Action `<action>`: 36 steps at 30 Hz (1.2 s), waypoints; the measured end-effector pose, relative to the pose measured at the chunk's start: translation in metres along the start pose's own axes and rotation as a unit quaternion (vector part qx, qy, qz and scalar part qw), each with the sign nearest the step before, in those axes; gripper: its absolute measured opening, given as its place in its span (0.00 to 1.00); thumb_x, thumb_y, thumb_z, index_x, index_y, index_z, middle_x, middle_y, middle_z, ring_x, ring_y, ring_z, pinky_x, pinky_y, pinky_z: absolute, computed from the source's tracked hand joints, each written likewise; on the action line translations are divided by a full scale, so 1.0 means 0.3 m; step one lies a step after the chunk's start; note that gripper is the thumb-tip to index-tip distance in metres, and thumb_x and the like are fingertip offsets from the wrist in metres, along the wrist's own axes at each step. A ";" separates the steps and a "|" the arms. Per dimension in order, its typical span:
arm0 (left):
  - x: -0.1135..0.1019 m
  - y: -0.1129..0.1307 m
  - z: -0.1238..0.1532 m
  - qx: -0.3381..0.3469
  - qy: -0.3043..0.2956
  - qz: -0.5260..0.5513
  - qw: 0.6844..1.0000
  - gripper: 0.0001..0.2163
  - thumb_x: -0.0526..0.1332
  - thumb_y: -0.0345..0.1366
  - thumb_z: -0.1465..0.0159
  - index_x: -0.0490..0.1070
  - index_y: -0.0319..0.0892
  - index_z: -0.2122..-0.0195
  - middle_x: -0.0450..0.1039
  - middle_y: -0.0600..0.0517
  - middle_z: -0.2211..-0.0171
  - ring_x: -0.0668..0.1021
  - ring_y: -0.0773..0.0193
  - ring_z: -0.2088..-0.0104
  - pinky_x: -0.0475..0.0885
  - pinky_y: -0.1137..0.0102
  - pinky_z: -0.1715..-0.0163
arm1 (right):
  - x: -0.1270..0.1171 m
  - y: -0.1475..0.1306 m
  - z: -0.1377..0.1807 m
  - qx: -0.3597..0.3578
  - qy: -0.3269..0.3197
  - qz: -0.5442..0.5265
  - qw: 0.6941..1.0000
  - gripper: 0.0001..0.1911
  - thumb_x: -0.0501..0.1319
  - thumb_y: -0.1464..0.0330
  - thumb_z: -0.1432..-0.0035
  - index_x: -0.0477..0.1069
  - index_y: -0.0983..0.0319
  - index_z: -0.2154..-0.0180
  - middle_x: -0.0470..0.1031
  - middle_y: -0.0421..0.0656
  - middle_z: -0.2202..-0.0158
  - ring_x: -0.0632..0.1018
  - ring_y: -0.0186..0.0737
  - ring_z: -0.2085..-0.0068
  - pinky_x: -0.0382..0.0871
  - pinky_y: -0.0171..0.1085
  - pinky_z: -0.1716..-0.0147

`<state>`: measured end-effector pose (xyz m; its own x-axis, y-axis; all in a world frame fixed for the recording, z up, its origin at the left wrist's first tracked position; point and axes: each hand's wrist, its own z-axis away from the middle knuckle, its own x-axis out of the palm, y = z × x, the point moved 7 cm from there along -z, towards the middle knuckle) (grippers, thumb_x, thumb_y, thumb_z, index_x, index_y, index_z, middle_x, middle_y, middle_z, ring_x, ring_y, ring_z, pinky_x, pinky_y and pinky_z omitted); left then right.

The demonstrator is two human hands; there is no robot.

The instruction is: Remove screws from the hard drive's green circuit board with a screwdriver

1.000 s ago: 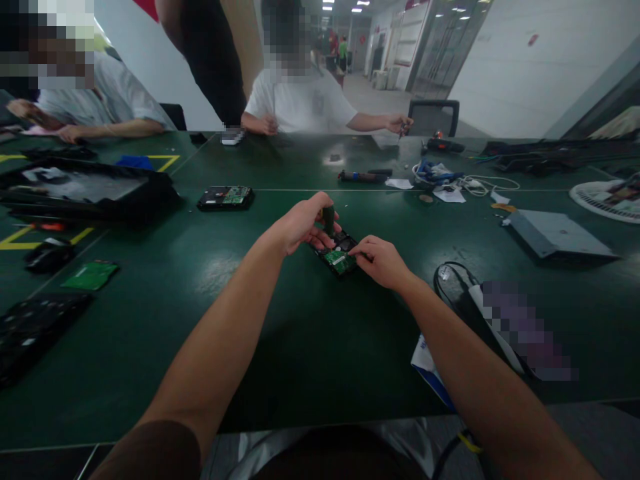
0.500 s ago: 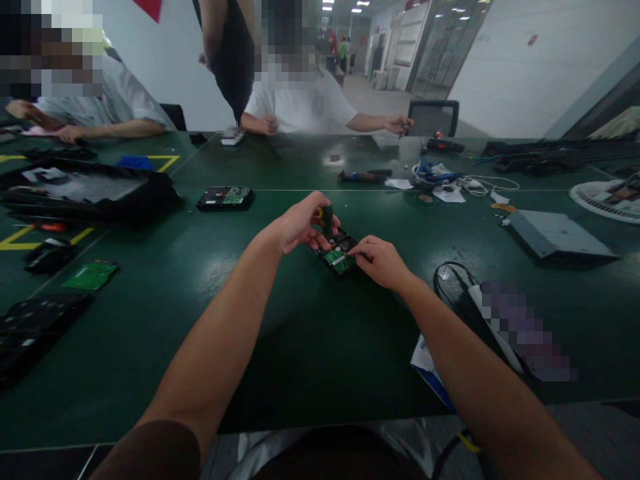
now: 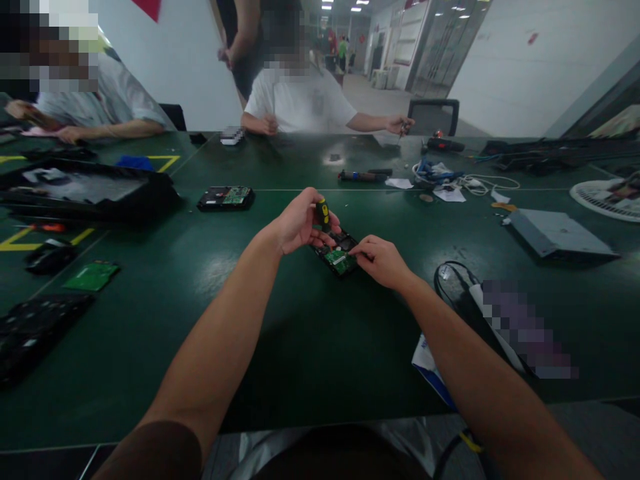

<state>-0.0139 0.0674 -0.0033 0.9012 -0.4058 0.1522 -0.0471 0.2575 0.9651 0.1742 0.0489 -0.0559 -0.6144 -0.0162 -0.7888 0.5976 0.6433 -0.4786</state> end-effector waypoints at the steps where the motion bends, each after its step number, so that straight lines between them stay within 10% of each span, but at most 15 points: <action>1: -0.003 0.004 0.002 0.003 0.003 -0.003 1.000 0.24 0.54 0.55 0.39 0.76 0.37 0.61 0.81 0.39 0.62 0.80 0.55 0.72 0.74 0.62 0.72 | 0.001 0.002 0.000 0.001 -0.001 0.001 1.000 0.13 0.63 0.75 0.36 0.84 0.58 0.56 0.79 0.45 0.56 0.77 0.40 0.61 0.70 0.40 0.60; 36: 0.028 0.001 -0.030 0.060 0.052 -0.015 0.997 0.18 0.55 0.52 0.37 0.72 0.42 0.68 0.75 0.44 0.67 0.74 0.62 0.77 0.66 0.66 0.77 | 0.019 0.040 -0.007 0.003 0.006 0.028 1.000 0.15 0.61 0.75 0.33 0.84 0.56 0.53 0.76 0.46 0.57 0.77 0.43 0.58 0.71 0.42 0.56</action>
<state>-0.0024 0.0720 -0.0036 0.9427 -0.3164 0.1056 -0.0645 0.1376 0.9884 0.1769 0.0580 -0.0653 -0.5866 0.0290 -0.8093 0.6342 0.6379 -0.4368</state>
